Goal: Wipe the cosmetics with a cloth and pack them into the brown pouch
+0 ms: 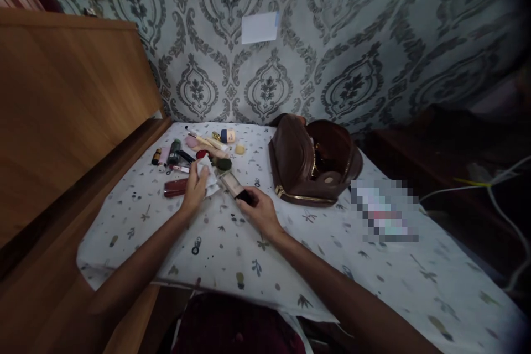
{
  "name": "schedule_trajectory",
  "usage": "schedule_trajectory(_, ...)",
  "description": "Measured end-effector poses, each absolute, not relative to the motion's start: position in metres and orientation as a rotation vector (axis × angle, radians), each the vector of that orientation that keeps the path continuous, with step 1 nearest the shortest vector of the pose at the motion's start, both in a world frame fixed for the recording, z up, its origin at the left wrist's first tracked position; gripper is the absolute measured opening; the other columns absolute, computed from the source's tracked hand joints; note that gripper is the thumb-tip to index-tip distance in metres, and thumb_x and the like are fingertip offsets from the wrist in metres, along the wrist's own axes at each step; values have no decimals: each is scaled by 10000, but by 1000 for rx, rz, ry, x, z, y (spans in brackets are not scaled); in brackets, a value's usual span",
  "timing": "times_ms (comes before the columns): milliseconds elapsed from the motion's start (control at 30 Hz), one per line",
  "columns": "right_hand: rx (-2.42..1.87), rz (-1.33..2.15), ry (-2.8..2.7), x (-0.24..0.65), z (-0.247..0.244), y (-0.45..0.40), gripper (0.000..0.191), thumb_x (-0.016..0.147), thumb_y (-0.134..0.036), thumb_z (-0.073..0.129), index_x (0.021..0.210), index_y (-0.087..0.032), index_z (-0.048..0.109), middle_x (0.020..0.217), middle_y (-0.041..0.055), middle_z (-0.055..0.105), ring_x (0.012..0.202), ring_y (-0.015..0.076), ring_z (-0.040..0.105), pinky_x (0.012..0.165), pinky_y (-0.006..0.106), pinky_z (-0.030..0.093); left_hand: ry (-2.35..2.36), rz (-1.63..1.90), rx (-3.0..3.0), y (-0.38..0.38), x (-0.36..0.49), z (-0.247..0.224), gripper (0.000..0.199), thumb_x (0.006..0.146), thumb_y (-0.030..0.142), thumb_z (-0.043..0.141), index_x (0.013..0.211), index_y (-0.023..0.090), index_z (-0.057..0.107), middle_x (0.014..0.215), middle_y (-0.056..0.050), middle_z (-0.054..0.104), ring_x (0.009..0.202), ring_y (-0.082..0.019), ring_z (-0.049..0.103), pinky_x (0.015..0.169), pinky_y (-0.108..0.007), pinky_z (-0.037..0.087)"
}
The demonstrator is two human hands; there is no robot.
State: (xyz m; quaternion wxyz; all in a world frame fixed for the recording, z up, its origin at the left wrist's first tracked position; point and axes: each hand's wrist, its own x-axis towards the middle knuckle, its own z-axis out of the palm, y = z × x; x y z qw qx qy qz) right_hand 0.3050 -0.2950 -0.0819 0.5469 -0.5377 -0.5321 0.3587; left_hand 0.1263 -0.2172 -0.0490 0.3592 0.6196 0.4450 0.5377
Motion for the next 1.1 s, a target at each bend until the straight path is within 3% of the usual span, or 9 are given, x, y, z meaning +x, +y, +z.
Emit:
schedule_trajectory(133, -1351, 740, -1377, 304, -79, -298, 322, 697, -354, 685, 962, -172, 704, 898, 54, 718, 822, 212, 649, 776, 345, 513, 1137, 1356, 2114, -234, 127, -45, 439, 1002, 477, 342, 1153, 179, 627, 1121, -99, 653, 1106, -235, 583, 996, -377, 438)
schedule_trajectory(300, -1376, 707, -1417, 301, -78, -300, 270, 678, -305, 669, 897, -152, 707, 848, 62, 707, 784, 215, 639, 756, 347, 509, 961, 852, 2718, -249, 147, -56, 386, 1009, 390, 365, 1120, 168, 661, 1061, -113, 671, 1042, -265, 587, 945, -433, 435)
schedule_trajectory(500, -1290, 885, -1221, 307, -73, -297, 328, 628, -363, 760, 891, -170, 729, 858, 53, 731, 807, 213, 653, 792, 346, 519, 1135, 681, 2593, -227, 134, -60, 402, 1002, 396, 356, 796, 164, 611, 845, -106, 652, 898, -250, 606, 883, -393, 464)
schedule_trajectory(733, -1112, 1044, -956, 318, -67, -293, 371, 597, -388, 823, 892, -188, 718, 862, 24, 716, 807, 184, 639, 758, 307, 514, 1054, 744, 2409, -228, 125, -51, 443, 994, 458, 322, 735, 178, 547, 749, -56, 622, 753, -205, 594, 757, -342, 486)
schedule_trajectory(833, -1008, 1077, -820, 319, -67, -290, 438, 580, -372, 842, 965, -215, 703, 950, 27, 718, 864, 185, 640, 752, 297, 519, 980, 738, 2261, -235, 128, -49, 439, 993, 477, 322, 856, 163, 596, 737, -31, 631, 674, -171, 605, 636, -286, 498)
schedule_trajectory(900, -935, 1126, -745, 319, -67, -289, 486, 588, -367, 844, 1029, -238, 685, 994, 32, 723, 928, 197, 654, 813, 318, 530, 879, 728, 2011, -243, 134, -49, 383, 947, 498, 449, 1055, 160, 591, 793, -23, 651, 655, -161, 625, 572, -262, 501)
schedule_trajectory(967, -898, 1174, -721, 317, -67, -289, 498, 618, -398, 829, 1063, -242, 668, 1022, 46, 727, 983, 213, 664, 883, 350, 529, 789, 732, 1721, -253, 142, -52, 460, 873, 502, 585, 1190, 174, 526, 842, -16, 643, 632, -151, 628, 536, -253, 505)
schedule_trajectory(1100, -961, 1283, -854, 309, -70, -294, 531, 639, -509, 804, 1046, -202, 655, 1057, 89, 730, 978, 251, 675, 857, 382, 551, 818, 817, 1503, -266, 154, -58, 425, 864, 507, 603, 1132, 204, 471, 860, 10, 588, 553, -102, 574, 496, -235, 496)
